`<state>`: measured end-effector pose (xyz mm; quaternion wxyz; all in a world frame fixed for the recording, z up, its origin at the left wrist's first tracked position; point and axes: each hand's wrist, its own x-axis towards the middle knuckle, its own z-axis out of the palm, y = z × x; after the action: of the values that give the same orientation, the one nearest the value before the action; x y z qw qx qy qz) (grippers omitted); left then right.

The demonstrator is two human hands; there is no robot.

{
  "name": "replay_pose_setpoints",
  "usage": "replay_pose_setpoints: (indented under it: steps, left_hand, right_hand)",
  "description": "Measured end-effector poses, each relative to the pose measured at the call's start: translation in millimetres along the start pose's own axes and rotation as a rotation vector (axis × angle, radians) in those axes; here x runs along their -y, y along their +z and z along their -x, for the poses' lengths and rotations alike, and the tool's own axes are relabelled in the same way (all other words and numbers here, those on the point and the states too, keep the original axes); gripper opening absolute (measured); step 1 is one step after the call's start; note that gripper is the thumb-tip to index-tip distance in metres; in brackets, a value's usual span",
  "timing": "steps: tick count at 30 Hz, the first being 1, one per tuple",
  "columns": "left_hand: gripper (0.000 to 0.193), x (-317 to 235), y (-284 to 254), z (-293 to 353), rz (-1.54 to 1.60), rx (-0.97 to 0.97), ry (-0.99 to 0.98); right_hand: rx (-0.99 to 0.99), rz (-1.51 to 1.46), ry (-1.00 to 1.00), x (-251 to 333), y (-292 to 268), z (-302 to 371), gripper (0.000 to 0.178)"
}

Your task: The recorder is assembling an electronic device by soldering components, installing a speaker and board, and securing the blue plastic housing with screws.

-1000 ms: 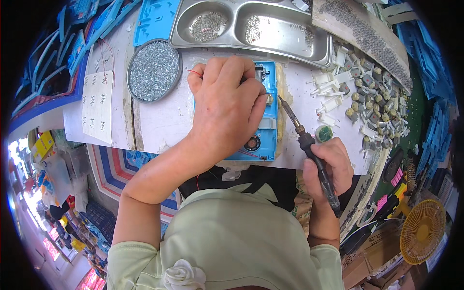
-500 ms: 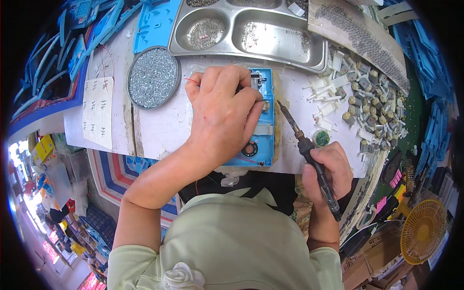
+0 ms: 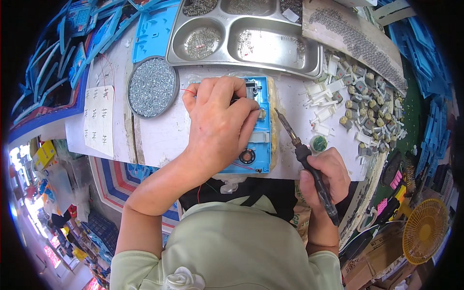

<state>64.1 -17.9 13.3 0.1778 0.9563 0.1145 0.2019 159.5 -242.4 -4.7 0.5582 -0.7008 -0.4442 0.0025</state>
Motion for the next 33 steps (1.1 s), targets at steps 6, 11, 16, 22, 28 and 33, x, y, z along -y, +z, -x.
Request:
replay_pose_setpoints:
  steps: [6,11,16,22,28,33]
  left_hand:
    - [0.014,12,-4,4,0.122,0.0,-0.006]
    - [0.014,7,-7,1,0.063,0.07,0.068]
    - [0.015,0,-7,-3,-0.005,0.101,0.094]
    - [0.015,-2,-9,-7,-0.024,0.141,0.101]
    - [0.016,-3,-12,-8,-0.032,0.164,0.097]
    - [0.018,-3,-13,-7,-0.037,0.169,0.097]
  right_hand:
    - [-0.008,-0.004,0.003,1,1,-2,0.023]
    - [0.006,-0.003,0.002,1,-1,-1,0.024]
    - [0.014,-0.026,-0.001,4,1,-2,0.024]
    - [0.027,-0.027,-0.017,3,0,-2,0.024]
    - [0.049,-0.043,-0.039,1,4,0,0.025]
    - [0.071,-0.045,-0.053,1,6,0,0.026]
